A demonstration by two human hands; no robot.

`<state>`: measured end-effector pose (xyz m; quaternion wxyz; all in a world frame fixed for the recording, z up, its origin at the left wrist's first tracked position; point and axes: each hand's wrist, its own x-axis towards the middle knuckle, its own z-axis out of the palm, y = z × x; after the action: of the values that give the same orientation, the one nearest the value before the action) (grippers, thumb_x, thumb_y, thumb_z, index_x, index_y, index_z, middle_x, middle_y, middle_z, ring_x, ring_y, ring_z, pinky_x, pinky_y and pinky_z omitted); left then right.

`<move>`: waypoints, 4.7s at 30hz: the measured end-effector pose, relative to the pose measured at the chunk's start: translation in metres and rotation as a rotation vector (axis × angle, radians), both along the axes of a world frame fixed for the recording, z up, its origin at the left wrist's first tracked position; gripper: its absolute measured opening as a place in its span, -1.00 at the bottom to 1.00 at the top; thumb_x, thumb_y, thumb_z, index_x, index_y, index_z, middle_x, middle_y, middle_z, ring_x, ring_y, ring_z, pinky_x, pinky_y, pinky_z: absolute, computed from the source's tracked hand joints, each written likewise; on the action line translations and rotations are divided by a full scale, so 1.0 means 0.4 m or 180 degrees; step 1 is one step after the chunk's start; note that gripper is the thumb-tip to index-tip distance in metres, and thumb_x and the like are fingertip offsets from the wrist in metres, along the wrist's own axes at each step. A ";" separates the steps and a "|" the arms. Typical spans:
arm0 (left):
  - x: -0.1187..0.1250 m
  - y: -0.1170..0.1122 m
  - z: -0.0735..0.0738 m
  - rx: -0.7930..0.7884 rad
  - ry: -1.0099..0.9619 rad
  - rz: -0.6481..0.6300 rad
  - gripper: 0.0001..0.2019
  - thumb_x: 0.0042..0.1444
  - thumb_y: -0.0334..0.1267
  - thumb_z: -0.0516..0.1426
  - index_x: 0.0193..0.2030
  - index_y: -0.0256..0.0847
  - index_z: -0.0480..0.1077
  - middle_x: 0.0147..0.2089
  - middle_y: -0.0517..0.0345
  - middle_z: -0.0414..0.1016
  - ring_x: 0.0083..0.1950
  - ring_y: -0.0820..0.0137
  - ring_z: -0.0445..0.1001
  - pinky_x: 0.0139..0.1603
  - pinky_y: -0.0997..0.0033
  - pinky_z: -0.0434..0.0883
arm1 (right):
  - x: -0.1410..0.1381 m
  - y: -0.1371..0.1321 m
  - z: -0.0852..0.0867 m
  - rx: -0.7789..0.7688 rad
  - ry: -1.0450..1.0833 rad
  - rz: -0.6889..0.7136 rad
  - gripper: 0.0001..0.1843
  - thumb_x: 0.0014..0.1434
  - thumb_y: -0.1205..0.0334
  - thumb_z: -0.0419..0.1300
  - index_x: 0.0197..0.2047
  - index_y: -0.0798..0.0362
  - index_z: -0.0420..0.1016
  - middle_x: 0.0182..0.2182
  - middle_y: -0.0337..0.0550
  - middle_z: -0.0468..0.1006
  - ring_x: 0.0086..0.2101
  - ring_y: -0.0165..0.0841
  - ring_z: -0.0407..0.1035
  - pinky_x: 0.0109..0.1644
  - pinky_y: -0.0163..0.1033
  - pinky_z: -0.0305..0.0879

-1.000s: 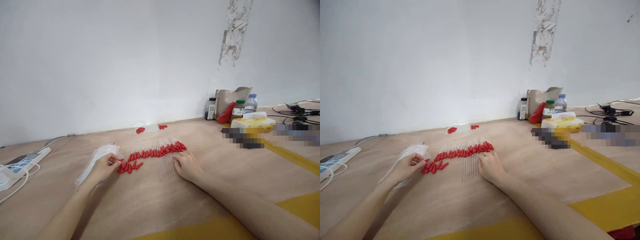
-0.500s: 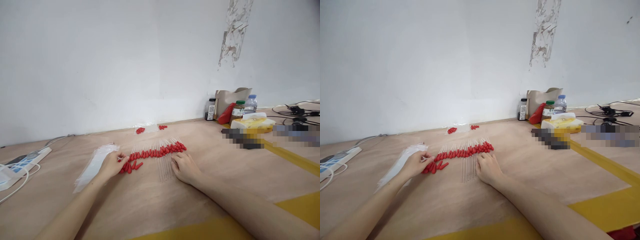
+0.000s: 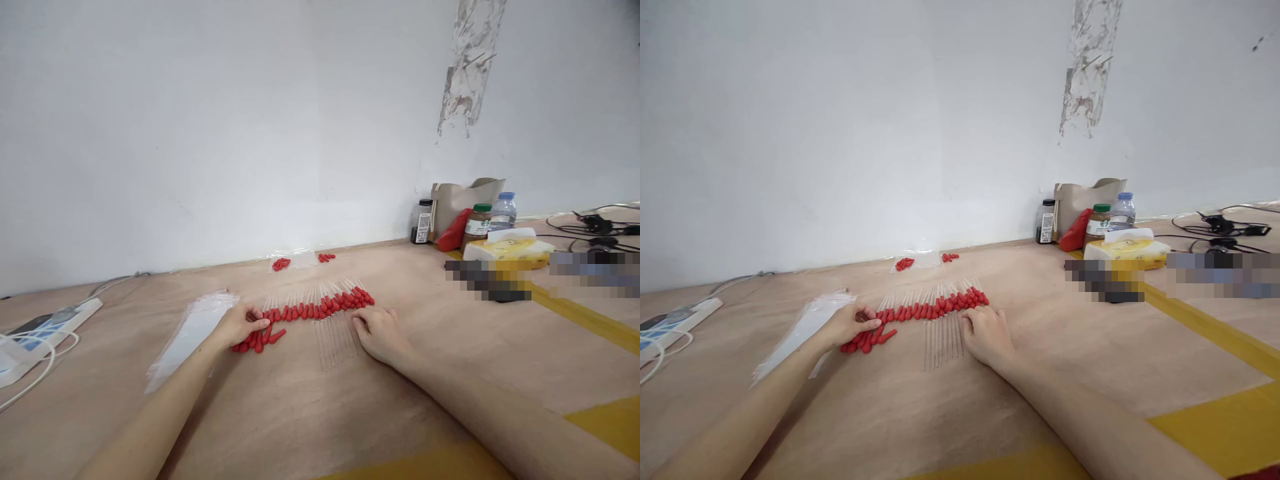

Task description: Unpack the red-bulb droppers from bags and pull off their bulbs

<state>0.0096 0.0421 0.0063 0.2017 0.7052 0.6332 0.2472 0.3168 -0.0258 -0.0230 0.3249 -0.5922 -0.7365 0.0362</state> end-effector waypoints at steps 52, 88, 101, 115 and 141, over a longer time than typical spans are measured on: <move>0.212 -0.208 -0.062 0.1947 0.0798 -0.1638 -0.77 0.19 -0.26 -0.06 -0.38 -0.18 0.37 -0.43 0.14 0.43 -0.35 0.37 0.30 -0.24 0.30 0.19 | -0.013 -0.028 -0.001 0.1482 -0.0681 0.1623 -0.73 0.18 0.21 -0.02 -0.42 0.01 0.48 -0.64 -0.25 0.37 -0.44 -0.41 0.15 -0.14 -0.16 -0.02; -0.047 -0.080 0.029 0.0746 0.0970 0.0370 -0.67 -0.07 0.05 0.02 -0.41 -0.15 0.44 -0.33 0.11 0.49 -0.30 0.29 0.41 -0.31 0.41 0.29 | -0.008 0.007 -0.020 0.0422 0.0026 0.0516 -0.75 -0.11 0.54 -0.04 -0.46 0.09 0.40 -0.49 -0.15 0.41 -0.41 -0.37 0.31 -0.34 -0.31 0.23; 0.023 0.002 0.015 0.0253 0.1616 0.0804 -0.67 -0.09 0.01 0.02 -0.66 -0.13 0.40 -0.49 0.00 0.48 -0.25 0.04 0.42 -0.24 0.10 0.24 | 0.000 0.007 -0.017 0.0048 0.0588 0.0393 -0.75 -0.09 0.44 -0.01 -0.33 0.09 0.41 -0.45 -0.16 0.53 -0.56 -0.42 0.35 -0.49 -0.35 0.22; 0.149 -0.154 0.034 0.1583 0.0860 -0.0513 -0.83 0.12 -0.17 -0.04 -0.37 -0.17 0.27 -0.36 0.17 0.43 -0.31 0.34 0.37 -0.27 0.37 0.22 | -0.003 0.011 -0.011 -0.0069 0.0817 0.0383 -0.79 0.02 0.36 -0.01 -0.31 0.13 0.42 -0.39 -0.11 0.53 -0.48 -0.39 0.38 -0.41 -0.31 0.26; 0.196 -0.220 -0.048 0.2512 0.0903 -0.1679 -0.86 0.14 -0.30 0.03 -0.36 -0.17 0.41 -0.44 0.18 0.39 -0.37 0.43 0.24 -0.21 0.33 0.12 | -0.023 -0.033 -0.006 0.1486 -0.0506 0.1810 -0.74 0.19 0.21 -0.01 -0.39 0.04 0.47 -0.61 -0.24 0.35 -0.45 -0.43 0.11 -0.14 -0.17 -0.05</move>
<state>0.0878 -0.0457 -0.0127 -0.1132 0.8907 0.3125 0.3102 0.3077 -0.0391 -0.0253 0.3700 -0.2751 -0.8828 -0.0901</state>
